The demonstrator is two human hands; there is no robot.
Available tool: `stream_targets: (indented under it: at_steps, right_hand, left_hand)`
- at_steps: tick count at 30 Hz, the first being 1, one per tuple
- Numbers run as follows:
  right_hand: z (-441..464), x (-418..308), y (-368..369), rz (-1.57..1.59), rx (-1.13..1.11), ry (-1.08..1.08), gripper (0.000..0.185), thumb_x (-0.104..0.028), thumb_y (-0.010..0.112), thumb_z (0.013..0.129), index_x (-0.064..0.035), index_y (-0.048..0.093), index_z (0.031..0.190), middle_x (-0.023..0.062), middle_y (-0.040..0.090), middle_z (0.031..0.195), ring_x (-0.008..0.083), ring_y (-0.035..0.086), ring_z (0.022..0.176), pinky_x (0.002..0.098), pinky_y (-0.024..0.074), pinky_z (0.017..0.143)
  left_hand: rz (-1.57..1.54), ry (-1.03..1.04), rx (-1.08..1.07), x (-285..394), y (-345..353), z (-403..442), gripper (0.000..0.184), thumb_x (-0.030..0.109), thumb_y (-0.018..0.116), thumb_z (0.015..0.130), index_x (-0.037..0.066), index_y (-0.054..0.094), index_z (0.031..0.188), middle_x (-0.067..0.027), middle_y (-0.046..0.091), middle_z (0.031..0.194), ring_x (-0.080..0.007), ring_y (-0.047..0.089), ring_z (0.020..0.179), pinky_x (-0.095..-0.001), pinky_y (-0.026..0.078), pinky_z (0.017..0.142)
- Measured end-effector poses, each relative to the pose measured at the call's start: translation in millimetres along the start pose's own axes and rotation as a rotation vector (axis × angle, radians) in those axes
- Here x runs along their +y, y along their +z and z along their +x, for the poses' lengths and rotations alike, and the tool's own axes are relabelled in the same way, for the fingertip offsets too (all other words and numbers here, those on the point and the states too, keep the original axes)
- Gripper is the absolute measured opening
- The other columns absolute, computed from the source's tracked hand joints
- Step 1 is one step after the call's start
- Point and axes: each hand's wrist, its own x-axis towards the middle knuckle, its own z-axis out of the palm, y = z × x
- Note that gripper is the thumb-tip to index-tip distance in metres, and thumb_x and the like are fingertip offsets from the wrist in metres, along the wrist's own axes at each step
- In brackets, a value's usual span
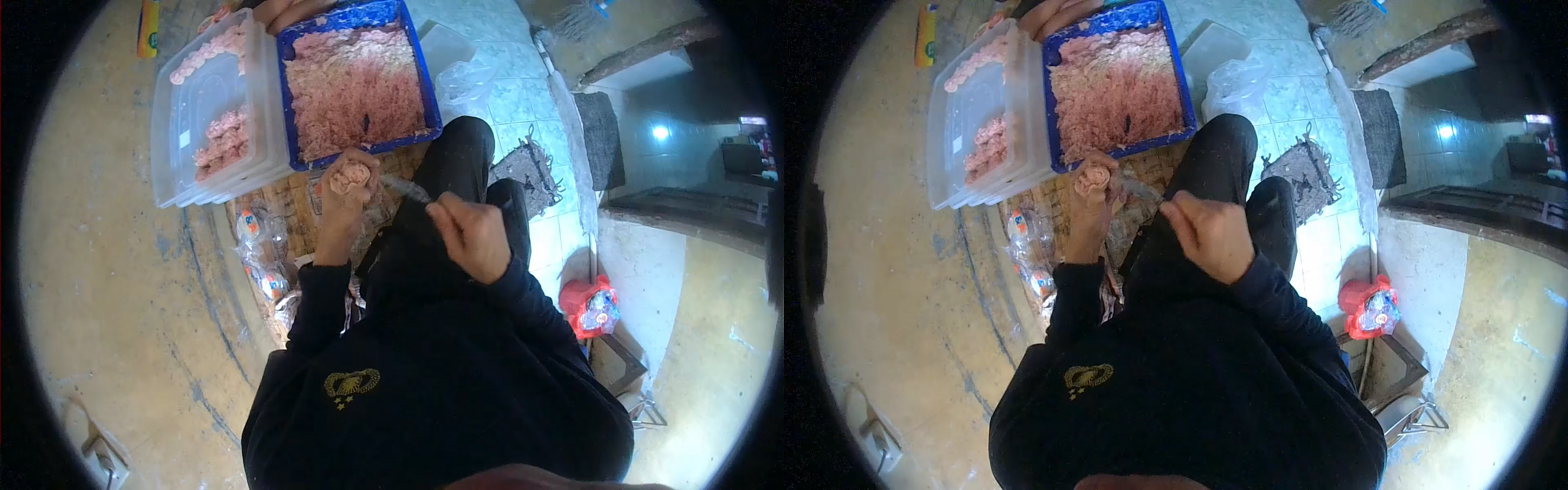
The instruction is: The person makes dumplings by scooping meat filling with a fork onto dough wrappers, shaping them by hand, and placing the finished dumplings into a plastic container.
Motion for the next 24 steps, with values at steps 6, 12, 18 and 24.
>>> stream_targets:
  at_steps: [6,12,18,24]
  right_hand:
    - [-6,-10,18,0.005,0.111,-0.065,0.019,-0.016,0.068,0.096,-0.0041,0.059,0.083,0.0142,0.062,0.068,0.0356,0.064,0.061,0.0448,0.0479,0.055]
    - [-7,-4,1,0.117,-0.019,-0.086,0.021,-0.017,0.072,0.092,-0.0032,0.067,0.078,0.0126,0.065,0.071,0.0317,0.066,0.061,0.0406,0.0498,0.054]
    - [4,-10,-28,-0.077,0.09,0.032,0.021,-0.02,0.074,0.091,-0.0044,0.071,0.077,0.0134,0.068,0.068,0.0312,0.067,0.059,0.0407,0.0496,0.051]
    - [9,-9,-7,-0.126,-0.057,-0.039,0.027,-0.027,0.07,0.094,-0.0063,0.07,0.077,0.0143,0.066,0.066,0.0325,0.067,0.057,0.043,0.0498,0.05]
  left_hand:
    - [0.572,0.526,0.19,30,62,-16,0.061,0.026,0.098,0.066,0.001,0.065,0.111,-0.0033,0.065,0.093,-0.0092,0.062,0.083,-0.0222,0.049,0.071]
    - [0.173,-0.084,-0.186,59,13,-18,0.064,0.009,0.095,0.066,-0.001,0.067,0.123,-0.0043,0.067,0.1,-0.0115,0.063,0.095,-0.0223,0.05,0.082]
    - [0.312,-0.102,-0.042,17,-6,-6,0.045,0.002,0.09,0.063,0.001,0.07,0.103,-0.0012,0.066,0.094,-0.0113,0.064,0.085,-0.0246,0.052,0.077]
    - [0.636,0.134,-0.204,13,14,-5,0.028,0.001,0.084,0.067,0.006,0.065,0.088,-0.0033,0.068,0.087,-0.0104,0.064,0.082,-0.0272,0.051,0.075]
